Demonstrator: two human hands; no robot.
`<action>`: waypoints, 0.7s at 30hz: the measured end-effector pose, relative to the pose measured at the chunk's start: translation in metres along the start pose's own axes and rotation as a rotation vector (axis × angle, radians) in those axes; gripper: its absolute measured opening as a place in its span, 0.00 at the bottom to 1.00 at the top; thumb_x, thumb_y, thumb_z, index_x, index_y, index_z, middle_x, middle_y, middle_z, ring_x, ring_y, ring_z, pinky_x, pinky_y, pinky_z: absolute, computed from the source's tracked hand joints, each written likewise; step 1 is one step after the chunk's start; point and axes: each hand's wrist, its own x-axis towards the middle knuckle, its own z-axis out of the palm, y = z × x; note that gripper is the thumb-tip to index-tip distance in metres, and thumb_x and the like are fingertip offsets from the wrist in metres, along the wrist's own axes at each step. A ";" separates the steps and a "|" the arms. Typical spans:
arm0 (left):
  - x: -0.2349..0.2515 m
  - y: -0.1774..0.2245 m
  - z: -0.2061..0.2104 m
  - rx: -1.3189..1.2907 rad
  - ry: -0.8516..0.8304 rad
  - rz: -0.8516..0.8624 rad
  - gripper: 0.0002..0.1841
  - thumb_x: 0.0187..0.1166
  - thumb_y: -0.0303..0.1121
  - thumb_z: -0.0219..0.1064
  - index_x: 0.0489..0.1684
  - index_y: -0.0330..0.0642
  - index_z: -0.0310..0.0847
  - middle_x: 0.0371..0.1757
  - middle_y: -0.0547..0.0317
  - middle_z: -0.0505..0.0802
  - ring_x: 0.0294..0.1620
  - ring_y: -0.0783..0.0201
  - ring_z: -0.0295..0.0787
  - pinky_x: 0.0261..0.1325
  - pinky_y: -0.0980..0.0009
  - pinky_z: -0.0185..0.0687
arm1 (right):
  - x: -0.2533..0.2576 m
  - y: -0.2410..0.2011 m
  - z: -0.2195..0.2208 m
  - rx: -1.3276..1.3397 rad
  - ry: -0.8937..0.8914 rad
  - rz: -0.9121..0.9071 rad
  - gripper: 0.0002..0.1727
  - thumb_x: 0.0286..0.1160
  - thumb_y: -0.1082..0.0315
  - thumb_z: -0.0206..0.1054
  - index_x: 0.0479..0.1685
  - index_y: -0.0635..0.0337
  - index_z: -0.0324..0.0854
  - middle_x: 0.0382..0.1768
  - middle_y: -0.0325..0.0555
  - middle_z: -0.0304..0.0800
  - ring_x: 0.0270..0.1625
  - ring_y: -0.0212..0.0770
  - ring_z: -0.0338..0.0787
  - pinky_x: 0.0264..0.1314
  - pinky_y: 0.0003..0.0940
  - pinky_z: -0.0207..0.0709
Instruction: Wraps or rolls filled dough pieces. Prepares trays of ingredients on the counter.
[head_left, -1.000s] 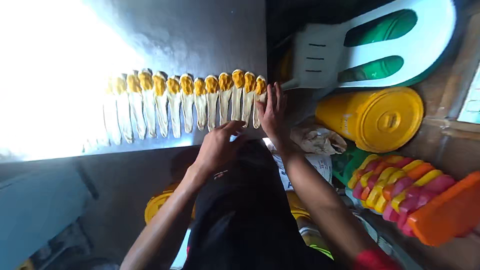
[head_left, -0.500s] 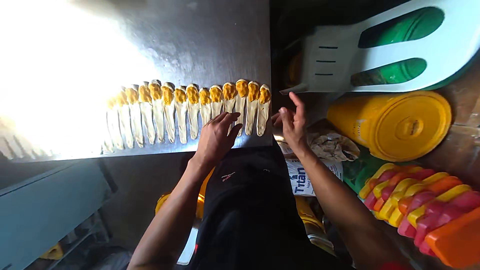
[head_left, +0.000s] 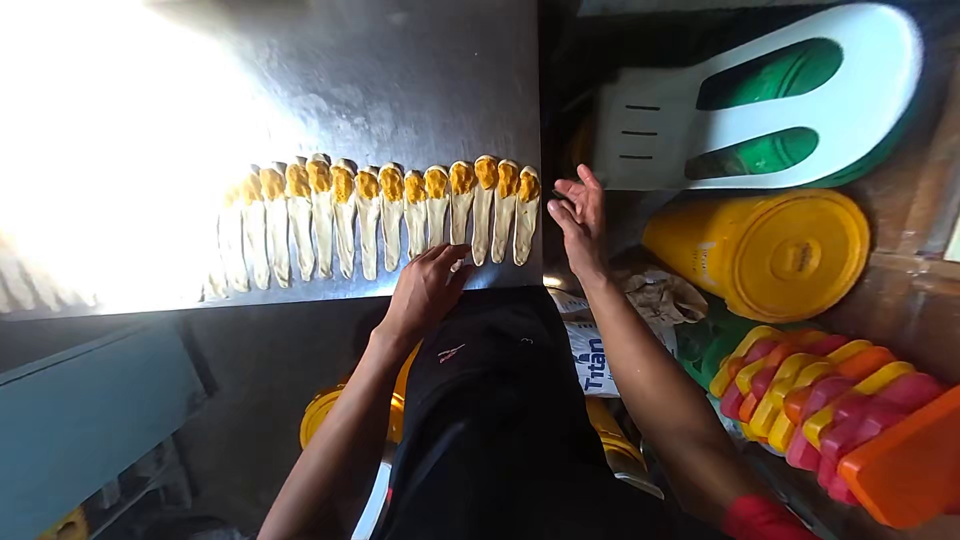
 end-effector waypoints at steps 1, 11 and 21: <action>0.002 -0.003 0.000 -0.004 0.008 -0.013 0.16 0.86 0.41 0.65 0.65 0.47 0.86 0.56 0.59 0.93 0.55 0.61 0.92 0.61 0.55 0.89 | 0.005 0.016 0.003 -0.188 0.058 -0.047 0.47 0.79 0.55 0.72 0.93 0.62 0.49 0.81 0.53 0.75 0.84 0.46 0.74 0.85 0.46 0.73; 0.117 -0.005 0.022 0.039 0.208 0.071 0.14 0.85 0.33 0.63 0.61 0.41 0.88 0.63 0.51 0.91 0.69 0.52 0.85 0.74 0.54 0.79 | -0.017 0.073 0.001 -0.999 -0.040 -0.001 0.52 0.80 0.30 0.55 0.98 0.49 0.43 0.97 0.51 0.42 0.98 0.53 0.44 0.92 0.74 0.39; 0.209 0.003 0.069 0.481 -0.087 0.206 0.18 0.83 0.26 0.55 0.61 0.54 0.88 0.69 0.52 0.82 0.74 0.45 0.73 0.72 0.45 0.70 | 0.051 0.017 0.002 -0.905 -0.123 -0.134 0.17 0.82 0.64 0.65 0.65 0.50 0.89 0.73 0.50 0.82 0.77 0.51 0.79 0.79 0.49 0.75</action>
